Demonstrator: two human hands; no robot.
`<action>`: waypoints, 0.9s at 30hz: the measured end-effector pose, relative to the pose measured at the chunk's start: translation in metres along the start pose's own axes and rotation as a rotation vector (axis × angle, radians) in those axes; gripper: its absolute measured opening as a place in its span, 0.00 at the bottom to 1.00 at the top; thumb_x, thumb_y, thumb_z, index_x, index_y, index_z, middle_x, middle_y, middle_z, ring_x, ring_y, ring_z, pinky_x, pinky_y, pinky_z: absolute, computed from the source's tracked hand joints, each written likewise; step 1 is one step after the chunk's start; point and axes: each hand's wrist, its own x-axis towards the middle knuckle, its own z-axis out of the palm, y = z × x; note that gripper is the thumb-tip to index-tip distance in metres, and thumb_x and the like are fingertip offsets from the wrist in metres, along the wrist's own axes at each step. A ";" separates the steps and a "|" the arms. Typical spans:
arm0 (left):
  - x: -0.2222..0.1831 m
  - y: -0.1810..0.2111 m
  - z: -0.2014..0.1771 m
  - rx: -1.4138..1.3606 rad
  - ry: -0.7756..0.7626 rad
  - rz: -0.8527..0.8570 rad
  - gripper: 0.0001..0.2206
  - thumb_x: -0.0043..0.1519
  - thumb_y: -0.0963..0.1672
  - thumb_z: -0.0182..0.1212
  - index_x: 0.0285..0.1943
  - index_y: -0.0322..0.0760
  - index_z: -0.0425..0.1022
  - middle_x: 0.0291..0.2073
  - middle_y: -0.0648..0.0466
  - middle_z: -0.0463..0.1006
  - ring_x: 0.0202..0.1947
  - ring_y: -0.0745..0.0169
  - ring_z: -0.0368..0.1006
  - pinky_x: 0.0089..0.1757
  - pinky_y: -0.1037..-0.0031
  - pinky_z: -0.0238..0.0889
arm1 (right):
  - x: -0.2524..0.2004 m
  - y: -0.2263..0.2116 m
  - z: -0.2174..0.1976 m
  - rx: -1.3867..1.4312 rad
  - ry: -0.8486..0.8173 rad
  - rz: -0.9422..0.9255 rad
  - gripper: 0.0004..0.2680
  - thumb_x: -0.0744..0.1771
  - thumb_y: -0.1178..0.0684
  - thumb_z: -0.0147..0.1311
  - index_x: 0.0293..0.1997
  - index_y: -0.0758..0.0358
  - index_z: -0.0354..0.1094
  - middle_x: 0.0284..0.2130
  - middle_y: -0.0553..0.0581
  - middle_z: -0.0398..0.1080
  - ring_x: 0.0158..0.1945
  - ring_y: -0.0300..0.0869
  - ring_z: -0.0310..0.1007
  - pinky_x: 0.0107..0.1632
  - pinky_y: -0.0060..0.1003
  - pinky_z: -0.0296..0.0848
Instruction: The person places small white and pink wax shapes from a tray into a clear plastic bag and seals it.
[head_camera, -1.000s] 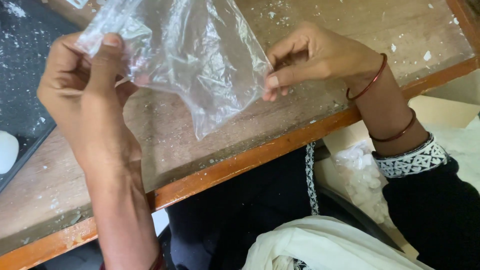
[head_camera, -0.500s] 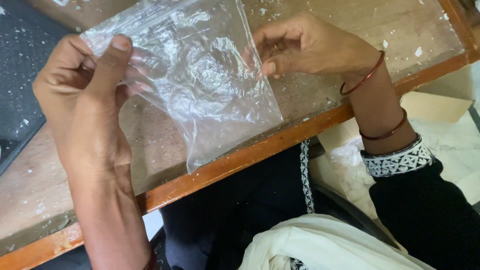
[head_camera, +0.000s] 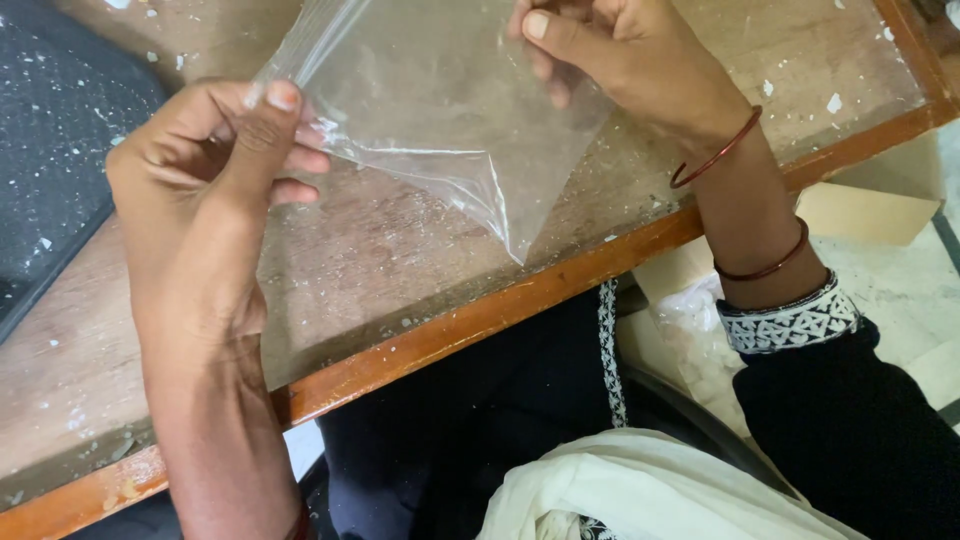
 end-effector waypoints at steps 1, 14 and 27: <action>0.000 -0.002 -0.001 -0.002 -0.017 0.002 0.04 0.66 0.43 0.66 0.39 0.39 0.80 0.30 0.54 0.82 0.29 0.71 0.77 0.32 0.81 0.71 | 0.001 0.000 0.001 -0.063 0.018 0.015 0.06 0.76 0.52 0.48 0.53 0.62 0.70 0.35 0.48 0.70 0.36 0.31 0.71 0.41 0.24 0.75; -0.005 0.004 0.009 0.522 0.013 0.321 0.07 0.67 0.40 0.64 0.51 0.32 0.78 0.43 0.47 0.82 0.38 0.61 0.80 0.35 0.73 0.72 | 0.002 0.002 0.005 -0.207 -0.009 -0.045 0.06 0.76 0.52 0.52 0.52 0.63 0.71 0.35 0.47 0.69 0.30 0.30 0.63 0.35 0.23 0.65; -0.007 -0.002 0.010 0.640 -0.055 0.014 0.12 0.65 0.46 0.63 0.54 0.38 0.79 0.45 0.50 0.82 0.35 0.61 0.79 0.34 0.70 0.71 | 0.003 0.022 -0.009 -0.165 -0.040 -0.157 0.08 0.78 0.51 0.49 0.51 0.62 0.72 0.32 0.48 0.70 0.29 0.28 0.65 0.34 0.19 0.67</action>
